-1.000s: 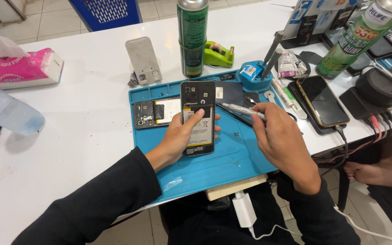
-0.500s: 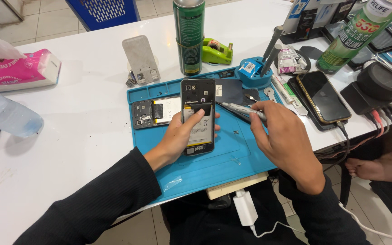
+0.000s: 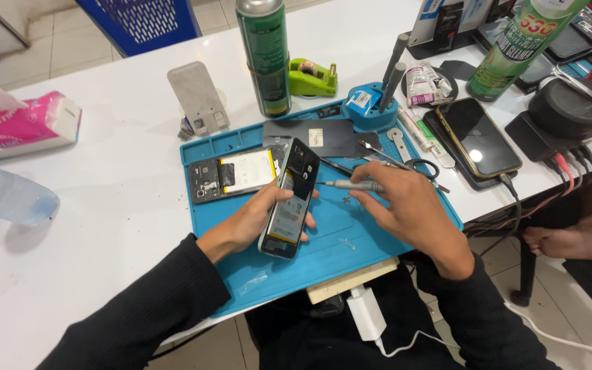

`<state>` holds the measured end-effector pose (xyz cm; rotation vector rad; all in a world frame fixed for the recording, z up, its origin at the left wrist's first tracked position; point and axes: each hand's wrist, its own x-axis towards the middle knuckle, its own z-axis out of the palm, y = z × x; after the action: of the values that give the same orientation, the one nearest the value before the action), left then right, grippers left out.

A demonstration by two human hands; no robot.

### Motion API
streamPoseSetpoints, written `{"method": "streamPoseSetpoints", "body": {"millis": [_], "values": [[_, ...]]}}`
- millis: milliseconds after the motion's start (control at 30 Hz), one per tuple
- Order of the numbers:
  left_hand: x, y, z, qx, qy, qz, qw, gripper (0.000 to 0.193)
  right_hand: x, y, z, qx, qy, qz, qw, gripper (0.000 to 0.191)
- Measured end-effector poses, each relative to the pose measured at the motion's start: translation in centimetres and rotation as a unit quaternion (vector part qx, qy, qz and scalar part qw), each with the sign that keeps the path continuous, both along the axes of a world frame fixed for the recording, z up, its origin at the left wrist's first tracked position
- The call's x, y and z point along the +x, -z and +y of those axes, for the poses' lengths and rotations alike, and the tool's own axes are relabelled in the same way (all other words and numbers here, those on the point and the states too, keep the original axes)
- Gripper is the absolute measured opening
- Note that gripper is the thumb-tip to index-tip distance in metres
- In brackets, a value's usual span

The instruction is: The person repairs a smartphone at a workbench. They pry open the phone's back cover, work on the internal battery and components with a spudger and screwdriver, then set the opened phone on the mat and handle another disassembled phone on the mat.

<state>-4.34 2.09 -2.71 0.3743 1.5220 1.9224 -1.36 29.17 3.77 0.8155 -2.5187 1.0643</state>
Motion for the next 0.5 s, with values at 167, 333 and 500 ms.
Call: {"method": "streamPoseSetpoints", "body": {"millis": [167, 333, 500], "values": [[0.4, -0.4, 0.3, -0.011, -0.010, 0.003, 1.000, 0.051, -0.2, -0.1, 0.2, 0.076, 0.083, -0.069, 0.991, 0.035], [0.5, -1.0, 0.4, -0.040, -0.013, 0.005, 0.999, 0.057, -0.7, 0.8, 0.7, 0.074, 0.083, -0.056, 0.992, 0.046], [0.8, -1.3, 0.5, -0.067, 0.000, 0.006, 0.998, 0.074, -0.9, 2.3, 1.2, 0.032, 0.068, -0.056, 0.996, 0.050]]}}
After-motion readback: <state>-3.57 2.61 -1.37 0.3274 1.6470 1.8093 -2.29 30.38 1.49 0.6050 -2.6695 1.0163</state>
